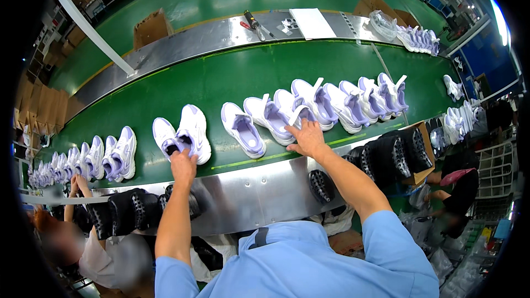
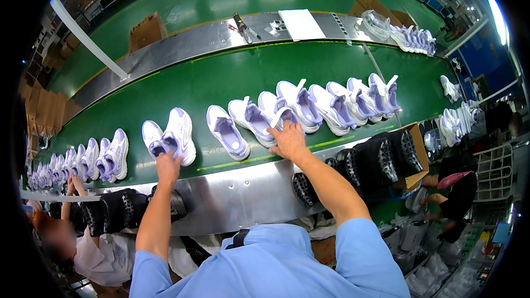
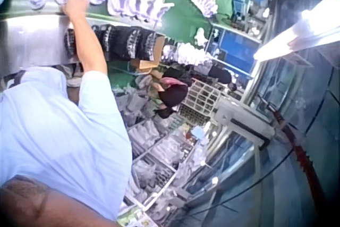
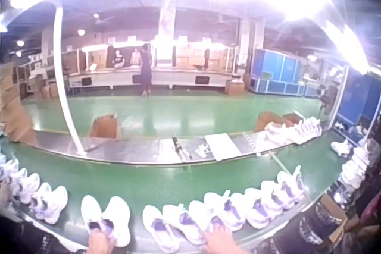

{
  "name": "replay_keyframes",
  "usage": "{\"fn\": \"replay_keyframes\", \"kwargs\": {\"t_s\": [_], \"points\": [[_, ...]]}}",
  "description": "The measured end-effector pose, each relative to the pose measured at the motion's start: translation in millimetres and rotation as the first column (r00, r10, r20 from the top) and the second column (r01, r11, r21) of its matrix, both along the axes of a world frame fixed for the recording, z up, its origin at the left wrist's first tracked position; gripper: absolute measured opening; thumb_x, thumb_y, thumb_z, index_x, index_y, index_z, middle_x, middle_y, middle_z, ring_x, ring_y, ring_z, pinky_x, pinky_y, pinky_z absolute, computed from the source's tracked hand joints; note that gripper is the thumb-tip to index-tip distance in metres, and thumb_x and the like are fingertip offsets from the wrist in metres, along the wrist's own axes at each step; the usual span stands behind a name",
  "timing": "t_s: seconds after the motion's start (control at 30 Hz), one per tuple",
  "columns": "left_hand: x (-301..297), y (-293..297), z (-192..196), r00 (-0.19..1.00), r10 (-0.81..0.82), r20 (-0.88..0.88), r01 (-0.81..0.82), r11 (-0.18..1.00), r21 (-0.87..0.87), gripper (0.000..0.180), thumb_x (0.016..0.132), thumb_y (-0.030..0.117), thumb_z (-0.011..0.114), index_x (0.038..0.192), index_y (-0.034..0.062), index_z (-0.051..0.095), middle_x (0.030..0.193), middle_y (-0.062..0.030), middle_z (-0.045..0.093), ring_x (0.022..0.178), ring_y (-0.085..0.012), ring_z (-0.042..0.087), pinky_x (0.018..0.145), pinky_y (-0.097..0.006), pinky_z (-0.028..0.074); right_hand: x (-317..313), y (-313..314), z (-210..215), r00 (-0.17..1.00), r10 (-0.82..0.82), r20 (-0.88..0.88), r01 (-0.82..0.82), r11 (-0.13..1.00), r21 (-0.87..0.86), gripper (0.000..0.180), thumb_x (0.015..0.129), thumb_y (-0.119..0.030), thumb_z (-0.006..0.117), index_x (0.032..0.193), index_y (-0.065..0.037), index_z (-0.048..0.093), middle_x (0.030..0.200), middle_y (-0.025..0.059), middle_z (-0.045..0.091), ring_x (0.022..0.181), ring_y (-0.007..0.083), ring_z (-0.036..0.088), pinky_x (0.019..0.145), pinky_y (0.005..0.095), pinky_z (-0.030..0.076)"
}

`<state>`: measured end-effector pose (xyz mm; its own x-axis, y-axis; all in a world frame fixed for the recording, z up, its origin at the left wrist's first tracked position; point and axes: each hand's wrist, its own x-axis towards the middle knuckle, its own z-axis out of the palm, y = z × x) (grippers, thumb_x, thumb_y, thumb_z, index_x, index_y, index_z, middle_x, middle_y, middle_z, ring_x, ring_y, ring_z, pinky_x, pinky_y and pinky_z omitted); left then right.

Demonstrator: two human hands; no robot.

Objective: The person places white and purple shoes onto a tray and fits black plastic inserts into the back of each shoe by hand.

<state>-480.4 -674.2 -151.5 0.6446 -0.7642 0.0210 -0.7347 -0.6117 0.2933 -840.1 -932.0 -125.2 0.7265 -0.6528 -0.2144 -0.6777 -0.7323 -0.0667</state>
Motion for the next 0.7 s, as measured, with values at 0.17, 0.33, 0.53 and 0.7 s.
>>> {"fn": "replay_keyframes", "kwargs": {"t_s": [0.17,0.33,0.53,0.7], "points": [[-6,-2,2,0.978,-0.03,0.206,-0.003,0.987,0.16,0.039,0.078,0.019,0.083,0.113,0.0025,0.074,0.112,-0.0272,0.064,0.109,-0.0452,0.061,0.088,-0.055,0.052,-7,-27,-31,0.954,-0.187,0.235,0.188,0.982,0.019,0.039,0.091,-0.047,0.075,0.115,-0.017,0.076,0.11,0.0184,0.066,0.099,0.0376,0.071,0.08,0.0494,0.057],[-100,-31,26,0.892,-0.451,0.031,0.451,0.884,-0.127,0.05,0.074,0.016,0.085,0.121,0.0063,0.071,0.125,-0.0231,0.061,0.121,-0.0411,0.059,0.098,-0.053,0.049,-11,-57,-44,0.918,-0.315,0.242,0.348,0.931,-0.106,0.04,0.093,-0.049,0.072,0.111,-0.014,0.078,0.109,0.0188,0.068,0.093,0.0374,0.073,0.077,0.0497,0.059],[-160,-101,-20,0.846,-0.491,-0.208,0.471,0.871,-0.143,0.043,0.086,0.001,0.068,0.128,0.0092,0.062,0.119,-0.0202,0.064,0.117,-0.039,0.06,0.094,-0.052,0.051,-6,-112,-32,0.915,-0.326,0.24,0.378,0.898,-0.225,0.037,0.091,-0.046,0.075,0.108,-0.013,0.08,0.12,0.0206,0.067,0.101,0.0413,0.069,0.082,0.0532,0.055],[-133,-116,12,0.842,-0.48,-0.247,0.457,0.877,-0.149,0.034,0.084,-0.005,0.059,0.116,0.0069,0.062,0.097,-0.0184,0.068,0.101,-0.0383,0.064,0.085,-0.052,0.051,15,-56,26,0.924,-0.189,0.332,0.3,0.897,-0.326,0.029,0.087,-0.027,0.081,0.108,-0.008,0.078,0.131,0.0256,0.064,0.102,0.0447,0.069,0.085,0.0508,0.057]]}}
